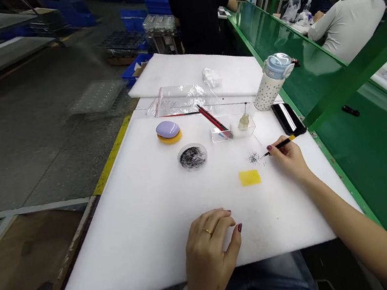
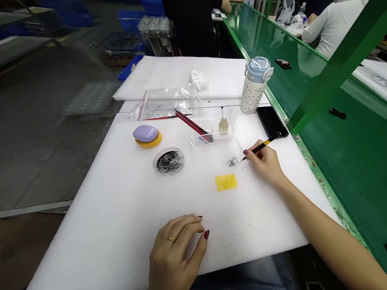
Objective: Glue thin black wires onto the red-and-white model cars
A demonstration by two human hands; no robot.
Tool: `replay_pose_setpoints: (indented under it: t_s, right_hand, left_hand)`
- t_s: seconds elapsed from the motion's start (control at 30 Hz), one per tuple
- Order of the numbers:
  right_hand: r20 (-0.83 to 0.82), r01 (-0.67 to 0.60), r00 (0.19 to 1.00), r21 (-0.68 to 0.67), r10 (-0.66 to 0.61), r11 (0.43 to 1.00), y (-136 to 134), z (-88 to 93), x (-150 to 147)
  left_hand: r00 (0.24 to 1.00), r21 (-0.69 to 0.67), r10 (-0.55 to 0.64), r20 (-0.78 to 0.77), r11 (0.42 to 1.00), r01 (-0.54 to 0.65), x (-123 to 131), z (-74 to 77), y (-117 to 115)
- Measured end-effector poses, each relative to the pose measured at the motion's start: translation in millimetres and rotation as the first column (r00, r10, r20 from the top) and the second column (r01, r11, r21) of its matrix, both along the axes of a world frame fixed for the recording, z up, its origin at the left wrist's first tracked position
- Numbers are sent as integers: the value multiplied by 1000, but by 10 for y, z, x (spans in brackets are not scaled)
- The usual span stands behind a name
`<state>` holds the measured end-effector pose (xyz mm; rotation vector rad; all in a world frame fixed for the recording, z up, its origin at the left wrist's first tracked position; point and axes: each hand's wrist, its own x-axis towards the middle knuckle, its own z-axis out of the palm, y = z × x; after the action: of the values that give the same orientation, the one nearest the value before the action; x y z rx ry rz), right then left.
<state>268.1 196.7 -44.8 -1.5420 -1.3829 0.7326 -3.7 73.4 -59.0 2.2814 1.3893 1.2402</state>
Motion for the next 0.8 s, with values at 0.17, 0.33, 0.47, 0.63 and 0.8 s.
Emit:
replay_pose_setpoints:
  t_s: [0.17, 0.33, 0.47, 0.63, 0.8]
  right_hand:
    - [34, -20, 999, 18, 19, 1000, 8, 16, -4]
    - [34, -19, 999, 33, 18, 999, 3, 21, -7]
    - [9, -9, 1000, 31, 8, 999, -6, 41, -16]
    - [14, -7, 1000, 4, 7, 1000, -29, 72, -41]
    - [-49, 51, 997, -14, -52, 999, -37, 78, -51]
  left_hand:
    - [1000, 0, -7, 10, 1000, 7, 0, 16, 3]
    - [1000, -11, -9, 9, 1000, 9, 0, 25, 4]
    - [1000, -13, -10, 4, 1000, 10, -6, 22, 2]
    - [1000, -17, -11, -7, 1000, 10, -10, 15, 0]
    - [1000, -14, -9, -4, 1000, 9, -7, 12, -2]
